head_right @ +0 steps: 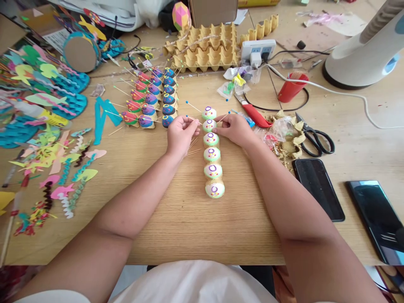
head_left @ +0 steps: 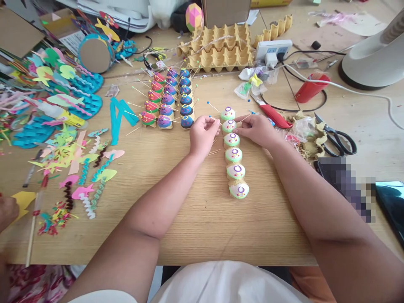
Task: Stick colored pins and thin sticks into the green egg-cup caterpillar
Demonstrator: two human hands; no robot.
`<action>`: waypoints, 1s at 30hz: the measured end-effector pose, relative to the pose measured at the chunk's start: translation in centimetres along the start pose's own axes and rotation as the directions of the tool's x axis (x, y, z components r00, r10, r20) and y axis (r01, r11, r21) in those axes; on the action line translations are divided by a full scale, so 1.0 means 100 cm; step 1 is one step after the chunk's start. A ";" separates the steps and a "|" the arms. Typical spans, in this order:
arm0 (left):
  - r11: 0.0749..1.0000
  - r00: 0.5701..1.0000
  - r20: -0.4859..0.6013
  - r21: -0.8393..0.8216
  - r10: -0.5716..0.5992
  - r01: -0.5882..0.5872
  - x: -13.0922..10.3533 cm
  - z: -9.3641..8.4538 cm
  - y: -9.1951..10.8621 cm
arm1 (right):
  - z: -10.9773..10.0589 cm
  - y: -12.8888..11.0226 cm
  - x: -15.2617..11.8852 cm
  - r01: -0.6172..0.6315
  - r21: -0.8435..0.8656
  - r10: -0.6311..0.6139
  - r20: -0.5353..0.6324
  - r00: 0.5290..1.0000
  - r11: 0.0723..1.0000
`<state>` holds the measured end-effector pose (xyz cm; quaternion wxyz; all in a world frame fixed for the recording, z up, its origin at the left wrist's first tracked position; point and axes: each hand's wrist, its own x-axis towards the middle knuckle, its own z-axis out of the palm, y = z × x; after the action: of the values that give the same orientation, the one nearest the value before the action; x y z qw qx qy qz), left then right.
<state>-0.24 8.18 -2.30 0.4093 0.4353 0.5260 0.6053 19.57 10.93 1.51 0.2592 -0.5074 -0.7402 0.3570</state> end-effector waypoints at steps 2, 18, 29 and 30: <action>1.000 1.000 -0.003 0.005 0.000 0.000 0.000 0.000 0.001 | 0.000 0.000 0.000 0.001 -0.007 -0.001 -0.006 1.000 1.000; 1.000 1.000 0.000 -0.005 -0.028 0.028 0.001 0.000 -0.001 | 0.001 0.000 -0.002 0.011 -0.004 -0.011 -0.053 0.999 1.000; 1.000 1.000 0.020 0.011 0.008 -0.008 0.001 0.000 -0.002 | 0.000 -0.001 -0.002 0.006 0.001 -0.006 -0.015 1.000 1.000; 1.000 1.000 0.023 0.011 -0.001 0.001 0.001 0.000 -0.002 | -0.001 -0.001 -0.002 0.002 0.004 -0.002 -0.007 1.000 1.000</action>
<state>-0.23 8.27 -2.52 0.4131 0.4441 0.5250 0.5971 19.63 10.75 1.61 0.2630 -0.5073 -0.7392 0.3565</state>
